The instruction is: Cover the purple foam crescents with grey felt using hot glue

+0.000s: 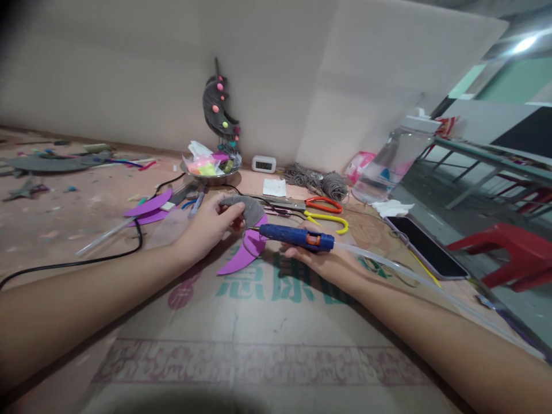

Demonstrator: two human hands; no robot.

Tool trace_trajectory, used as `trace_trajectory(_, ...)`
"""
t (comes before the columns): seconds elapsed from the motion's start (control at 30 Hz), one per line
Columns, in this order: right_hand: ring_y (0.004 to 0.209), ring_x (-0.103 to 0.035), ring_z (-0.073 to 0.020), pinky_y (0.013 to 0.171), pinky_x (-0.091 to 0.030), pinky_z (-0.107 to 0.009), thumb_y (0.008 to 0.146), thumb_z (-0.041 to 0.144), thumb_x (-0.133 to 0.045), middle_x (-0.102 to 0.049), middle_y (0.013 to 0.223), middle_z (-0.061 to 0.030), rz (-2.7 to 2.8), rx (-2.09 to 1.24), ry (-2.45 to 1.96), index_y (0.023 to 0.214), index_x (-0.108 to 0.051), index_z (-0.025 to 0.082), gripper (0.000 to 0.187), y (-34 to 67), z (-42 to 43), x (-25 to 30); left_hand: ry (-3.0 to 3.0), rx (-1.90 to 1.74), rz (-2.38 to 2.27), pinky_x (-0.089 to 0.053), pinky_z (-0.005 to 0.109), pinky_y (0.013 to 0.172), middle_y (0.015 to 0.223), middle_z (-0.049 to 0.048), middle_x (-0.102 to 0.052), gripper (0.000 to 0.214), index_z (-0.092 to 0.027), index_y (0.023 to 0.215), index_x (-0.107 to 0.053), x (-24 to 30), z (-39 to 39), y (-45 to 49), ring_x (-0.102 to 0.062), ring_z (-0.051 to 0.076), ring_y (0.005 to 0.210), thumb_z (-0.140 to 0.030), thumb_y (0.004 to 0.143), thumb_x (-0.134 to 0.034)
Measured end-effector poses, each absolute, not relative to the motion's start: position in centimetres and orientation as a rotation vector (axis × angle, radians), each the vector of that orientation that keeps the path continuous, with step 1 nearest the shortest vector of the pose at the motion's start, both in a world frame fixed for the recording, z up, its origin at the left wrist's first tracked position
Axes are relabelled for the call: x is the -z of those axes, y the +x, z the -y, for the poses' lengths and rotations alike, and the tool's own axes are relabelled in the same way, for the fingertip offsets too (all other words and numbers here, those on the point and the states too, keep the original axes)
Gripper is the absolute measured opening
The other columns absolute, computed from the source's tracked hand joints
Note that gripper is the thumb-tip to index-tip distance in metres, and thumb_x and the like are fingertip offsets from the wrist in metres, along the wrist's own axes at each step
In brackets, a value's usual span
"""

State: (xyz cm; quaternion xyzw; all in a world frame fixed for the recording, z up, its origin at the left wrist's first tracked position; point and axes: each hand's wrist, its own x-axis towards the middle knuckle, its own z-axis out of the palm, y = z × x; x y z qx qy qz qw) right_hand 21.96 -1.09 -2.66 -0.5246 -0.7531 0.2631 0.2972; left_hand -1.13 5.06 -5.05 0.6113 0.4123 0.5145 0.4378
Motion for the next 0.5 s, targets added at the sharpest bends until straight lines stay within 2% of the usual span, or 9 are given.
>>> trace_trajectory(0.17,0.063,-0.058,-0.0203,0.058,-0.048,-0.033,0.071,0.052,-0.065,-0.062,0.067,-0.0004,1.979,-0.611,-1.463,0.072,-0.057,0.024,0.029,21.63,0.90,2.84,1.527,-1.292,-1.022,-0.044,0.023,0.058,0.060,-0.0023,-0.059,0.014,-0.017,0.080,-0.051,4.72,-4.73,-1.07,-0.058,0.012,0.057,-0.031,0.080,-0.056)
trace_trajectory(0.5,0.061,-0.052,-0.0192,0.054,-0.044,-0.031,0.071,0.052,-0.061,-0.055,0.064,-0.0008,2.010,-0.538,-1.506,0.069,-0.051,0.023,0.031,21.41,0.72,2.86,1.512,-1.253,-0.973,-0.045,0.020,0.052,0.060,-0.0023,-0.059,0.014,-0.018,0.081,-0.048,4.56,-4.52,-1.07,-0.059,0.011,0.055,-0.030,0.082,-0.056)
